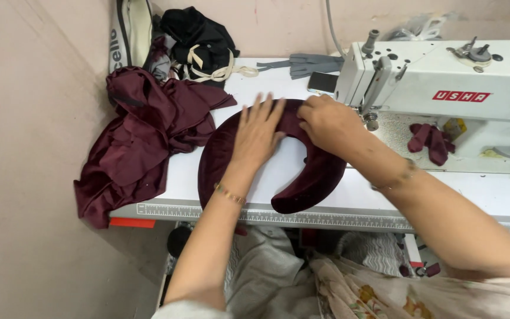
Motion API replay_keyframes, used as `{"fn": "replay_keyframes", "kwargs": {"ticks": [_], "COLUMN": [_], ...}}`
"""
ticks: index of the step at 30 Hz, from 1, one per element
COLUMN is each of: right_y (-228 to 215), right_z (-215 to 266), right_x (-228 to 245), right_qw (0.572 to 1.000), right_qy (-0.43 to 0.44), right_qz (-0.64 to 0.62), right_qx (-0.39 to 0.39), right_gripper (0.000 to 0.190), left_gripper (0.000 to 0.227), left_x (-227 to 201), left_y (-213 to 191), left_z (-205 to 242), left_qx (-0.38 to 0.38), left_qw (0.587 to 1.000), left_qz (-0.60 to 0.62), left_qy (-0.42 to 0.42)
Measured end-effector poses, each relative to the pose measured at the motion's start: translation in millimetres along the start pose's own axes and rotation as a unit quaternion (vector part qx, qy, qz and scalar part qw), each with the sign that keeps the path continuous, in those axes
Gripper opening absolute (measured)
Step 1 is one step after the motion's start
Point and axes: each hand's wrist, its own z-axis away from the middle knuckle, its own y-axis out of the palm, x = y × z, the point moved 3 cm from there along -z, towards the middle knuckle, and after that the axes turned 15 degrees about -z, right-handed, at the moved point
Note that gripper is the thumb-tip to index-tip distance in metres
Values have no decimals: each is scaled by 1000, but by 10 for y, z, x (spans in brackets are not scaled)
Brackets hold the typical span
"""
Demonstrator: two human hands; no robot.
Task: Assembling and finishing a curved fabric item, likely a neck pillow, using hand-sewing techniques.
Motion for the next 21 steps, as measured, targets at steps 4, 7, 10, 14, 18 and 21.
{"fn": "replay_keyframes", "kwargs": {"ticks": [4,7,10,14,18,21], "right_y": [340,303,370,230,9,56], "right_z": [31,300,761,1187,1244,1321], "right_x": [-247,-139,409,1248,1014,415], "right_qw": [997,996,987,989,946,852], "right_qy": [44,48,-13,56,152,334], "right_qz": [51,73,143,-88,-274,-355], "right_qx": [32,-35,71,100,-88,-191], "right_gripper": [27,25,19,25,15,28], "left_gripper": [89,83,81,82,90,93], "left_x": [-115,-144,-158,-133,-21,56], "left_y": [271,281,308,366,337,293], "left_z": [-153,-171,-128,-119,-1,44], "left_qx": [13,20,18,1,12,34], "left_qw": [998,992,986,983,979,991], "left_qz": [-52,-114,-151,-163,-188,-113], "left_qy": [-16,-45,-73,-88,-76,-66]}}
